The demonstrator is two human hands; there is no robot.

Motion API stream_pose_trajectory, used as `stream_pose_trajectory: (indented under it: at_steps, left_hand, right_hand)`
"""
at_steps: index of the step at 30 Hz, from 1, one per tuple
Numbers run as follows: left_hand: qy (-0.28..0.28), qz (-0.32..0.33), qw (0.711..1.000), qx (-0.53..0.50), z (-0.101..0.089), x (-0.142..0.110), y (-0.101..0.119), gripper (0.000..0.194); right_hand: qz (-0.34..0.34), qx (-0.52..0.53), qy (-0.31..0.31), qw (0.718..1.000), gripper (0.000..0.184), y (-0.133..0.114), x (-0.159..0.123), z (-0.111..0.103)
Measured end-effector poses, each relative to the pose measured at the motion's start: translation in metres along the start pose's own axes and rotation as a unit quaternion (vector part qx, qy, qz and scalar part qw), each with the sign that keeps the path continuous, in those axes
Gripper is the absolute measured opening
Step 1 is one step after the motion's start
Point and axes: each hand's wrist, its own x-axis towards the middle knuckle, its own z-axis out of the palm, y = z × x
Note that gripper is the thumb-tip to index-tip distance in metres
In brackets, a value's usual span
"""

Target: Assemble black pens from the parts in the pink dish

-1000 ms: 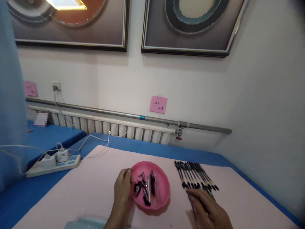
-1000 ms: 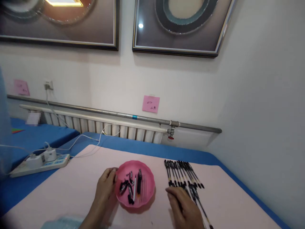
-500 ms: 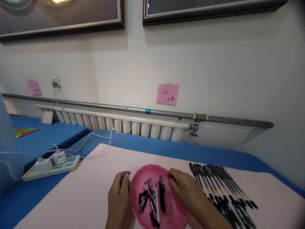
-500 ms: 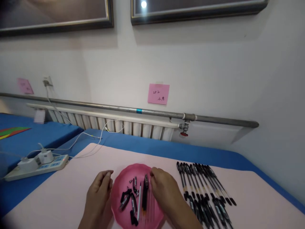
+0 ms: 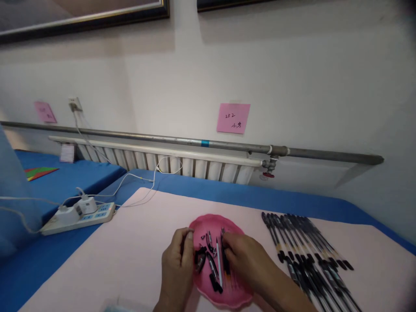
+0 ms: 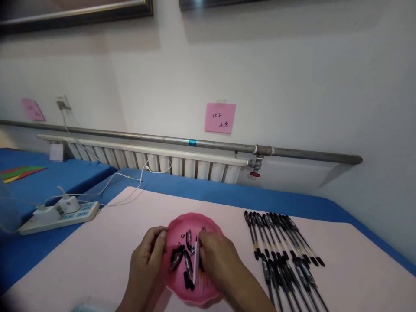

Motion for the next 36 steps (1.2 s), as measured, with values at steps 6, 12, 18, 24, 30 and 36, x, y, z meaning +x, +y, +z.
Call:
stream_pose_trajectory:
  at_steps: [6,12,18,24,30,36]
  left_hand:
    - [-0.007,-0.004,1.0,-0.001,0.0,0.0,-0.006,0.027]
    - [-0.018,-0.011,1.0,-0.015,0.002,-0.001,-0.006,0.024]
    - [-0.052,-0.072,0.984,-0.157,0.004,0.005,-0.004,0.021]
    - [-0.105,-0.122,0.949,-0.272,0.001,0.01,-0.002,0.024]
    - [-0.195,-0.136,0.941,-0.24,0.002,0.003,-0.001,0.028]
    - [-0.138,-0.153,0.928,-0.311,-0.005,0.007,0.005,0.025]
  right_hand:
    - [0.028,-0.051,-0.05,0.997,0.019,-0.016,0.002,0.011]
    - [0.04,-0.012,-0.062,0.997,0.022,-0.014,0.006,0.022]
    - [0.033,0.084,-0.041,0.995,0.022,-0.011,0.007,0.023]
    - [0.076,0.271,-0.004,0.96,0.018,-0.003,0.012,0.01]
    - [0.001,0.444,-0.05,0.894,0.009,-0.026,-0.001,-0.006]
    - [-0.004,0.151,0.042,0.988,0.014,-0.005,0.0,-0.011]
